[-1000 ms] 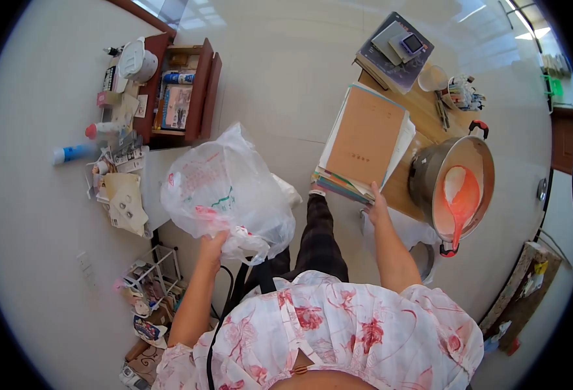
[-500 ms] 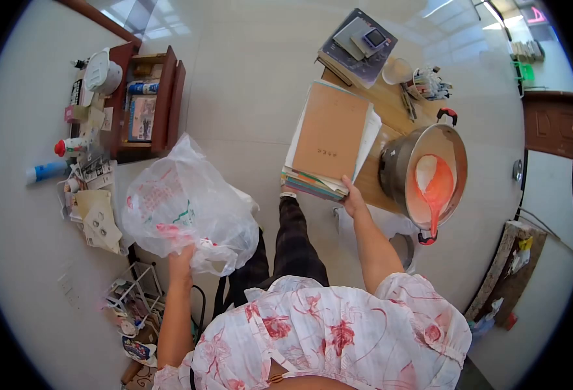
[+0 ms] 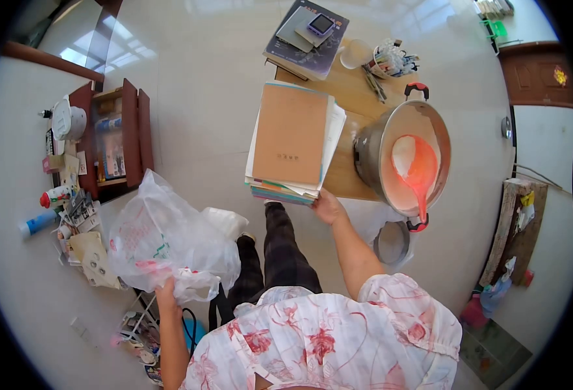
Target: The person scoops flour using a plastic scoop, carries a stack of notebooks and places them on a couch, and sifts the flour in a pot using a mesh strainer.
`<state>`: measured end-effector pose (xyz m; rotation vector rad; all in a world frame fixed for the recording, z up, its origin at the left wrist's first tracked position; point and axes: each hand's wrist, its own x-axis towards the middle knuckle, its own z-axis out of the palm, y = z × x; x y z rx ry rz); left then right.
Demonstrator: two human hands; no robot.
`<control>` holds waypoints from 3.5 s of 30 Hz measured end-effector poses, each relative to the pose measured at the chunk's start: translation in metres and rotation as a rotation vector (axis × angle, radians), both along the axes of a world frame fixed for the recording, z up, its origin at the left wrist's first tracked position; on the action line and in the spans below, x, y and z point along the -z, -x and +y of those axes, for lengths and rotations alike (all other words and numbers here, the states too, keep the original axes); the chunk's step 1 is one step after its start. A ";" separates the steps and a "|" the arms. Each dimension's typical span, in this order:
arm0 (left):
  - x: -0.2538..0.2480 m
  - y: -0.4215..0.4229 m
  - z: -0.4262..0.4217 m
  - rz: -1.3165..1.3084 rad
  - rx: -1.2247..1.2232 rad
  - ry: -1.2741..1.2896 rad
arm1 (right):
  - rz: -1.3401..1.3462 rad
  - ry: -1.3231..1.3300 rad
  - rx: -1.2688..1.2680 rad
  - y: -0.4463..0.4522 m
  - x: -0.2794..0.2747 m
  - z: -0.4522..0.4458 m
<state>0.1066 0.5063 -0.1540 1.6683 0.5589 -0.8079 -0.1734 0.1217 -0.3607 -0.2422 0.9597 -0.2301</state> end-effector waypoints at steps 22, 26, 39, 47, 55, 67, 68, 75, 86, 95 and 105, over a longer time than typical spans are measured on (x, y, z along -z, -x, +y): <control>0.025 -0.016 -0.029 0.091 0.097 0.041 | 0.214 0.032 0.095 -0.035 0.046 -0.028; 0.029 -0.019 -0.035 0.083 0.124 0.026 | 0.118 0.049 0.140 -0.040 0.018 -0.034; 0.032 -0.022 -0.063 -0.118 0.131 -0.063 | 0.028 0.170 0.032 -0.049 -0.020 -0.080; 0.030 -0.024 -0.062 -0.085 0.117 -0.063 | 0.206 0.536 -0.330 -0.061 -0.019 -0.101; 0.036 -0.022 -0.068 -0.093 0.111 -0.065 | 0.202 0.423 -0.148 -0.073 -0.046 -0.092; 0.017 -0.019 -0.083 -0.078 0.075 -0.071 | 0.182 0.395 -0.141 -0.072 -0.042 -0.090; 0.015 -0.019 -0.083 -0.079 0.074 -0.071 | 0.181 0.396 -0.142 -0.072 -0.041 -0.089; 0.000 -0.019 -0.082 -0.083 0.098 0.034 | 0.323 0.450 -0.161 -0.065 -0.033 -0.085; -0.061 -0.019 -0.061 -0.139 -0.124 0.210 | 0.472 1.280 -0.554 -0.100 -0.134 0.016; -0.123 -0.035 -0.038 -0.226 -0.129 0.553 | -0.500 1.780 -1.404 -0.230 -0.165 0.203; -0.162 -0.083 0.057 -0.158 -0.354 0.755 | -0.482 1.388 -1.241 -0.309 -0.209 0.262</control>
